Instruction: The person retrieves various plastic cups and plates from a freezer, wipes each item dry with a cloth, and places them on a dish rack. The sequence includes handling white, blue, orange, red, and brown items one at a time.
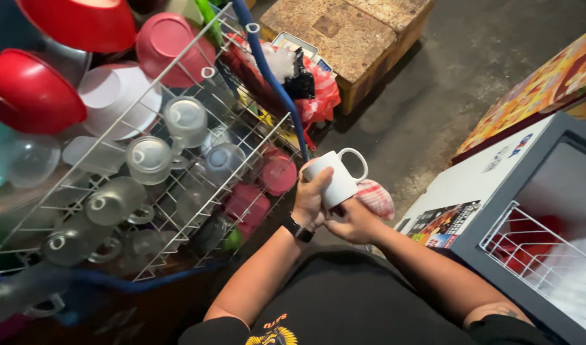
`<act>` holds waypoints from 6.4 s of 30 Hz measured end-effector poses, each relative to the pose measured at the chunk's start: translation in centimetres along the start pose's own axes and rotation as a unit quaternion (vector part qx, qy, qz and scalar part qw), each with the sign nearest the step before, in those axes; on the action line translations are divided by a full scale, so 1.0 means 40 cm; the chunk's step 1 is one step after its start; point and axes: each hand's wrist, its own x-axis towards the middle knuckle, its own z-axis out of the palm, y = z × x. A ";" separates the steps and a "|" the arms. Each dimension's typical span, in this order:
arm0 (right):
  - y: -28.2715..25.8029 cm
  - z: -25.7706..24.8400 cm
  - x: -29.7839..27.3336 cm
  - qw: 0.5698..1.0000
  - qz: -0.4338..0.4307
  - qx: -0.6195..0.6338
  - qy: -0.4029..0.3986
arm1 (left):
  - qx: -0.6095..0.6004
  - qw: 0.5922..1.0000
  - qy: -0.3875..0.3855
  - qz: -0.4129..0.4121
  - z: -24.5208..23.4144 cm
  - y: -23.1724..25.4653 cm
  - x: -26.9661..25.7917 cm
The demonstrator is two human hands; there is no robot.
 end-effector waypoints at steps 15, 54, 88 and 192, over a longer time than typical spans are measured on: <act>-0.181 0.086 -0.029 0.912 0.112 0.327 0.221 | 0.027 0.989 0.070 0.127 -0.254 0.078 0.030; -0.018 -0.074 0.065 0.926 -0.261 -0.241 0.129 | -0.018 0.992 -0.125 0.023 -0.041 0.034 0.052; -0.347 -0.111 0.490 0.964 -0.246 0.029 0.094 | 0.349 0.756 0.028 0.554 0.098 0.604 0.182; 1.230 -1.042 -0.806 0.677 0.708 -0.058 0.192 | 0.653 0.616 -0.412 0.158 0.709 -1.133 0.527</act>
